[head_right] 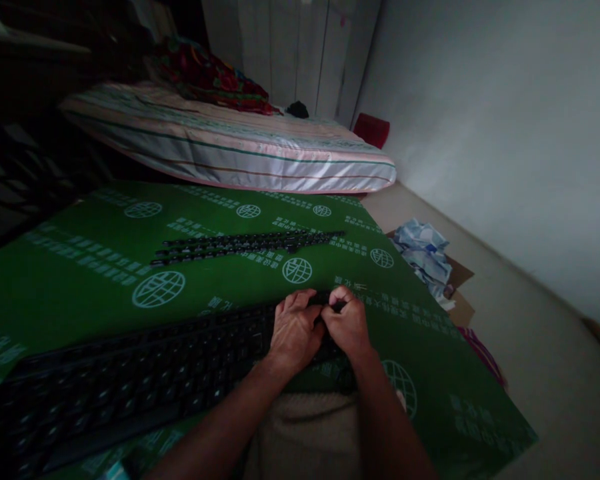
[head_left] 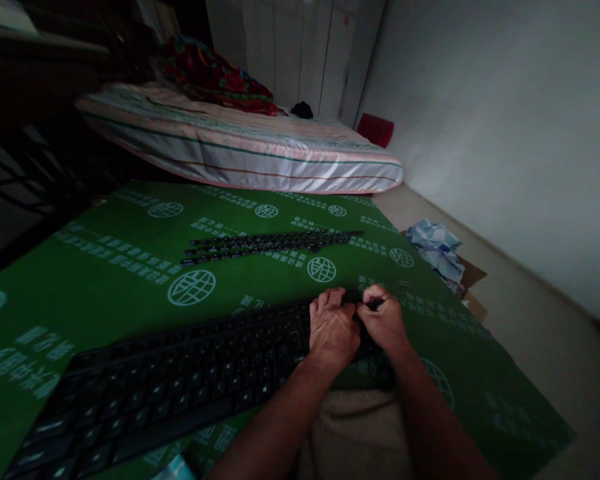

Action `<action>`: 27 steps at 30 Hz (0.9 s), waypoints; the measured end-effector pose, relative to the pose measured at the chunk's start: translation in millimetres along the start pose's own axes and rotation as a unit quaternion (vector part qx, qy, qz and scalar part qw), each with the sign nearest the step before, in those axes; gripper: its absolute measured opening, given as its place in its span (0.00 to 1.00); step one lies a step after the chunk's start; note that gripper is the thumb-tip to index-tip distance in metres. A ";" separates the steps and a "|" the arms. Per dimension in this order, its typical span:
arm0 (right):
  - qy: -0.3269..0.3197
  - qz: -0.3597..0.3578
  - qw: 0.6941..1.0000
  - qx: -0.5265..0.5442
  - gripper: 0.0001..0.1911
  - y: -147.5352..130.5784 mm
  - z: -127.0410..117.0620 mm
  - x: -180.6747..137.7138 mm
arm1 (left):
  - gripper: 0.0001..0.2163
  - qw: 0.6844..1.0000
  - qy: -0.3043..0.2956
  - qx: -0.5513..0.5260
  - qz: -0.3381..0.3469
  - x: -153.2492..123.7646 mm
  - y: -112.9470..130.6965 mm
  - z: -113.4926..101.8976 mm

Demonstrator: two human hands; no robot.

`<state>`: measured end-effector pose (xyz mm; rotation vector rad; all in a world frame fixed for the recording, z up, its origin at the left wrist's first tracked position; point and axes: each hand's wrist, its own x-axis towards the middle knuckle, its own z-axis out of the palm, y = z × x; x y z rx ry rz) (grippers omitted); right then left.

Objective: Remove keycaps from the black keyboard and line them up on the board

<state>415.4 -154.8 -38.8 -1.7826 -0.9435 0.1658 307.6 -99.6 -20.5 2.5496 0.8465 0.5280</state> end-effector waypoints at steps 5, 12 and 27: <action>0.012 0.001 1.000 -0.005 0.04 -2.4 0.0 -2.0 | 0.07 1.000 0.009 0.003 0.006 -0.5 -2.2 2.5; 0.036 0.000 0.999 0.014 0.05 -5.0 -1.9 -1.0 | 0.07 1.000 0.009 -0.001 0.004 -1.0 -1.4 2.7; -0.004 0.055 0.993 0.108 0.12 -13.2 -6.2 -6.0 | 0.06 0.996 0.050 -0.066 0.025 -3.4 -5.5 0.5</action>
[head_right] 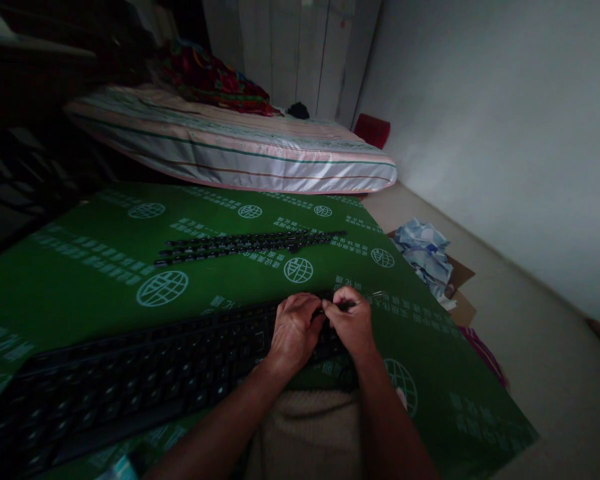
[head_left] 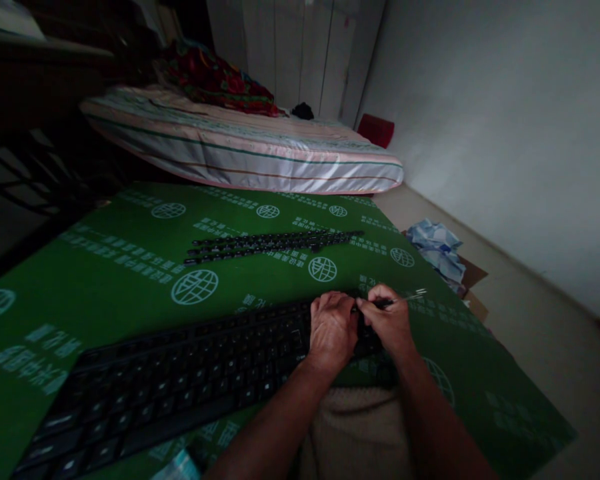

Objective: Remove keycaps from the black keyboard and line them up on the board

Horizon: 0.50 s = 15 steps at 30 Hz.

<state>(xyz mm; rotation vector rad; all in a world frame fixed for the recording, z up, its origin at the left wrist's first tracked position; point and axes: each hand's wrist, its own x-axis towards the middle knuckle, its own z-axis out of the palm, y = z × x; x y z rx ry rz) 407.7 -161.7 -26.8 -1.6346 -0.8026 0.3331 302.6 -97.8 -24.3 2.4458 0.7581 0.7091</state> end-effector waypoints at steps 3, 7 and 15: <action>-0.008 -0.002 1.000 -0.002 0.13 -1.3 -0.9 -0.6 | 0.05 1.000 0.002 -0.009 -0.003 0.8 -0.1 -1.8; -0.012 -0.001 1.000 -0.020 0.14 -2.2 -0.9 -0.5 | 0.07 0.999 -0.004 -0.026 -0.018 2.6 -0.4 -2.5; -0.015 -0.001 1.000 -0.015 0.14 -0.7 -0.2 -1.5 | 0.07 0.997 0.022 -0.066 -0.034 3.7 -3.4 0.5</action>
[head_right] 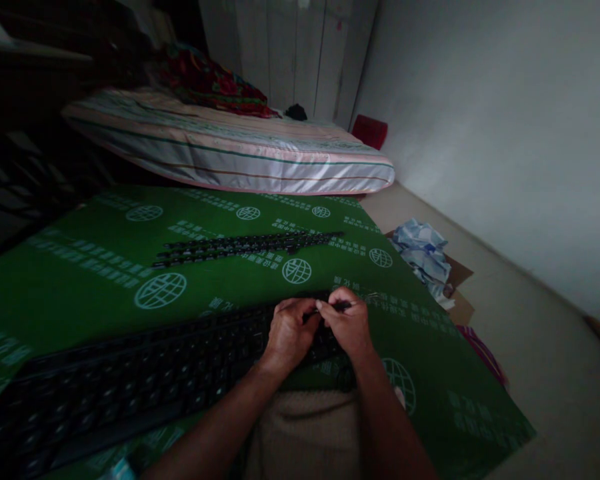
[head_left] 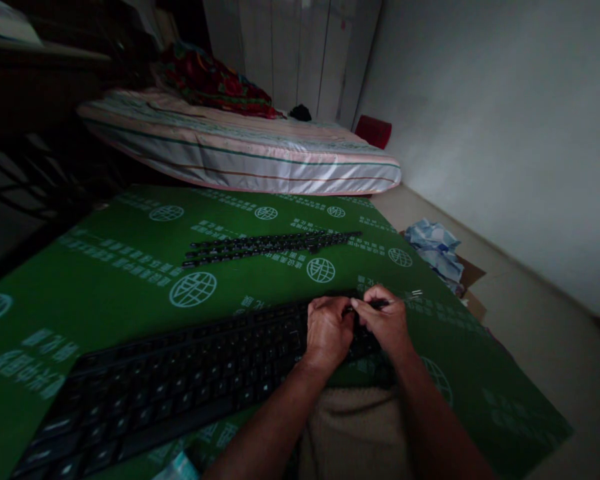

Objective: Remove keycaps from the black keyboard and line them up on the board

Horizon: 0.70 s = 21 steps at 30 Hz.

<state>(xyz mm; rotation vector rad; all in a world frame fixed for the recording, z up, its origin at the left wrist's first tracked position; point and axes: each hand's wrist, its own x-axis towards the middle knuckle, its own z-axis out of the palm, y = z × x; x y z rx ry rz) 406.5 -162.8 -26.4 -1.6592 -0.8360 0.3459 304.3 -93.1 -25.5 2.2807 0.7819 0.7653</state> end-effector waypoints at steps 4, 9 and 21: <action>-0.002 -0.019 1.000 -0.010 0.14 -1.8 0.3 -0.1 | 0.07 1.000 0.007 -0.006 -0.008 0.6 1.3 -1.0; 0.031 -0.036 0.999 0.000 0.12 -3.1 0.1 0.9 | 0.09 1.000 0.008 -0.010 -0.024 0.8 1.2 -1.8; 0.045 -0.012 0.991 0.125 0.22 -0.5 -3.8 2.9 | 0.08 0.995 0.050 -0.070 -0.057 0.8 -8.5 5.5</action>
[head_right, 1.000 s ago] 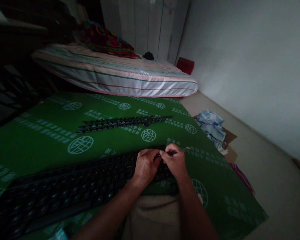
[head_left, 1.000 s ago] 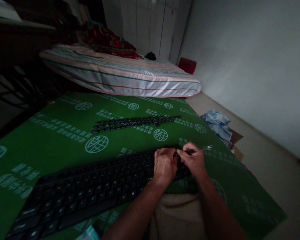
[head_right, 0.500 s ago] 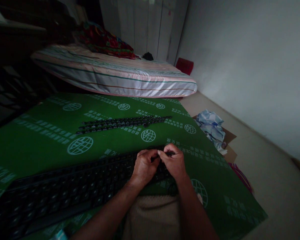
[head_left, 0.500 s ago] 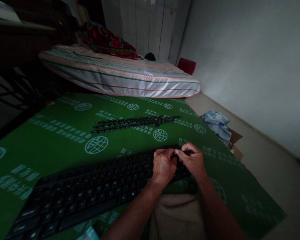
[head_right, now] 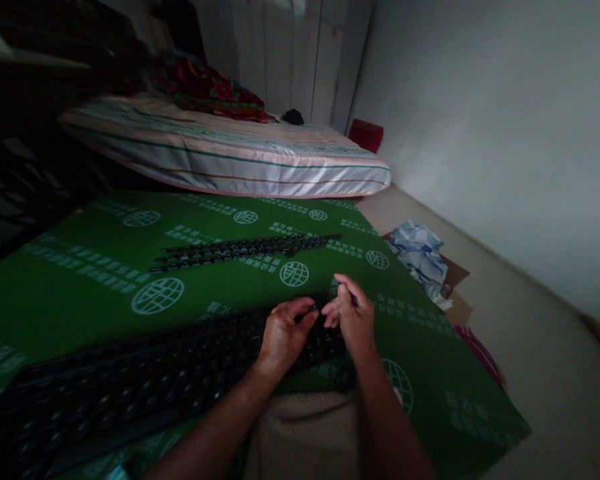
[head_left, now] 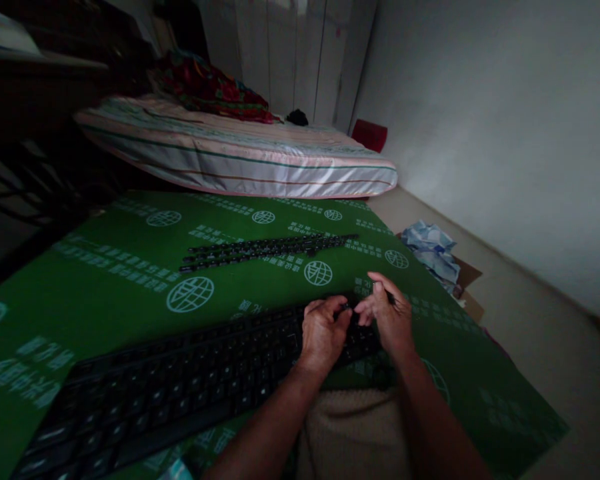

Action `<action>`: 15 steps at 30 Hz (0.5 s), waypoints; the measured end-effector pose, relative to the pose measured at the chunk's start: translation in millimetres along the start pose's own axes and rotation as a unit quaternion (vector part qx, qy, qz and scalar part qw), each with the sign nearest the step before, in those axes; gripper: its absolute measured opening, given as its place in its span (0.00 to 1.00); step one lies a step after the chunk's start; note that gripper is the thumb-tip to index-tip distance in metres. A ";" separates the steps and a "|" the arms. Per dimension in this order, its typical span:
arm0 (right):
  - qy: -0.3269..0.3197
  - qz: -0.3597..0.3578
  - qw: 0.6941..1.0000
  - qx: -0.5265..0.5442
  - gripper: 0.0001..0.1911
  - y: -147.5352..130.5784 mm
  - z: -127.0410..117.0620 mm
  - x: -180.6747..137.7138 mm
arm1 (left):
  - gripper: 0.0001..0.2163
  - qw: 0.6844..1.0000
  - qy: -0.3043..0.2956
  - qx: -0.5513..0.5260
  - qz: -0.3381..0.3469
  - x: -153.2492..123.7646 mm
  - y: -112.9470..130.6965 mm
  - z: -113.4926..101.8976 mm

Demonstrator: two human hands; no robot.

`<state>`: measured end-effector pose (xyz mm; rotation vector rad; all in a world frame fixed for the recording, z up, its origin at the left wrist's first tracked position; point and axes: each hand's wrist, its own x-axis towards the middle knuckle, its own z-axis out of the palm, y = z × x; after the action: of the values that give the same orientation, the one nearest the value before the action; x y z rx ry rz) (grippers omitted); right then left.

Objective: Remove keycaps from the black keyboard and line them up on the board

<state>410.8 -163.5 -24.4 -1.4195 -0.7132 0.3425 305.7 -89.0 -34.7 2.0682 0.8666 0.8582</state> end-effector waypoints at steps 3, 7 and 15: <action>-0.013 -0.022 1.000 -0.010 0.17 2.3 -1.9 0.7 | 0.08 1.000 0.004 -0.008 -0.007 0.6 -1.1 0.9; -0.064 -0.097 0.990 -0.077 0.06 3.7 -3.5 1.2 | 0.08 0.999 0.009 -0.031 -0.012 1.3 -2.1 1.8; -0.111 -0.144 0.973 -0.143 0.04 3.7 -4.7 0.7 | 0.10 0.999 0.025 -0.045 0.012 0.5 -5.2 2.6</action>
<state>415.0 -166.1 -27.7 -1.5353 -1.1750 0.1763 306.5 -86.9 -40.1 1.9903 0.8169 0.9471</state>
